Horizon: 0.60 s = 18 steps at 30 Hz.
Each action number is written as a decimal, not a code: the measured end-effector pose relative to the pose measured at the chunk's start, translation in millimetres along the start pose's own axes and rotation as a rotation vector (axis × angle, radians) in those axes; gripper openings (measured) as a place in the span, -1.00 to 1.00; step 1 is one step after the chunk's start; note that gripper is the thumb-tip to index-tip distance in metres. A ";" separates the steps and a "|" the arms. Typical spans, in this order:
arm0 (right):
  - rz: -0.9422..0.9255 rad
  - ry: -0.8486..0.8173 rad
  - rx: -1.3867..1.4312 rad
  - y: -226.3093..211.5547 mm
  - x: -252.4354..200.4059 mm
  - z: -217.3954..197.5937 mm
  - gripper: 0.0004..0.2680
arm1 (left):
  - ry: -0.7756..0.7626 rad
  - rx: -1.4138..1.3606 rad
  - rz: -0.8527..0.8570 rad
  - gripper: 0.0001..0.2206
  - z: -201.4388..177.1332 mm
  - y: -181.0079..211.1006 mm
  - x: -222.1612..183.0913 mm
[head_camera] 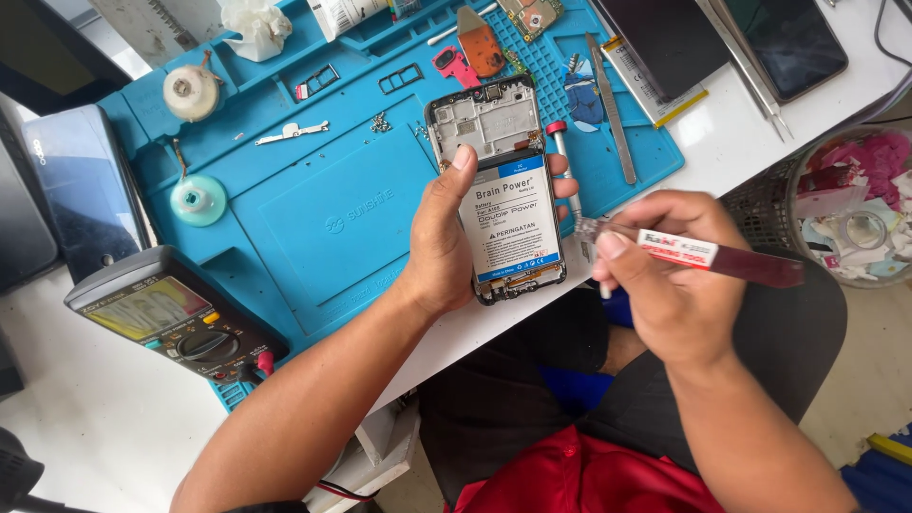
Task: Repairing a mobile phone by unscrewing internal components and prying out the battery
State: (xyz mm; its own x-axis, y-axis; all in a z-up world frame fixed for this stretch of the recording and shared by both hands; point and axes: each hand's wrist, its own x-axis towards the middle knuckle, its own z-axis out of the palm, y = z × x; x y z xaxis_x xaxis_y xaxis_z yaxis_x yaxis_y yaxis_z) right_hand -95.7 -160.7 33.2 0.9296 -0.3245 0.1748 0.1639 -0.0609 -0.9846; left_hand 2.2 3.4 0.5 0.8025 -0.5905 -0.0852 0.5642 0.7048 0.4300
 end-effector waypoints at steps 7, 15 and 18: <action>-0.044 0.022 -0.187 8.3 -1.5 13.1 -0.86 | 0.000 0.007 0.051 -0.38 4.1 -0.5 -3.3; -0.179 -0.005 -0.400 13.4 -2.2 8.9 -0.85 | -0.006 0.081 0.045 -0.40 8.2 2.8 -6.3; -0.384 -0.025 -0.660 9.7 -0.6 10.1 -0.86 | 0.018 0.120 0.063 -0.43 9.9 0.3 -7.6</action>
State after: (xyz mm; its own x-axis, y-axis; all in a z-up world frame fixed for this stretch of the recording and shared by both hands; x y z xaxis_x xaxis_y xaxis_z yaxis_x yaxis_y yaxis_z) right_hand -91.3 -151.6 23.5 0.8556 -0.1461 0.4966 0.2527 -0.7194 -0.6470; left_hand -5.7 4.2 10.2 0.8398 -0.5383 -0.0704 0.4860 0.6876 0.5395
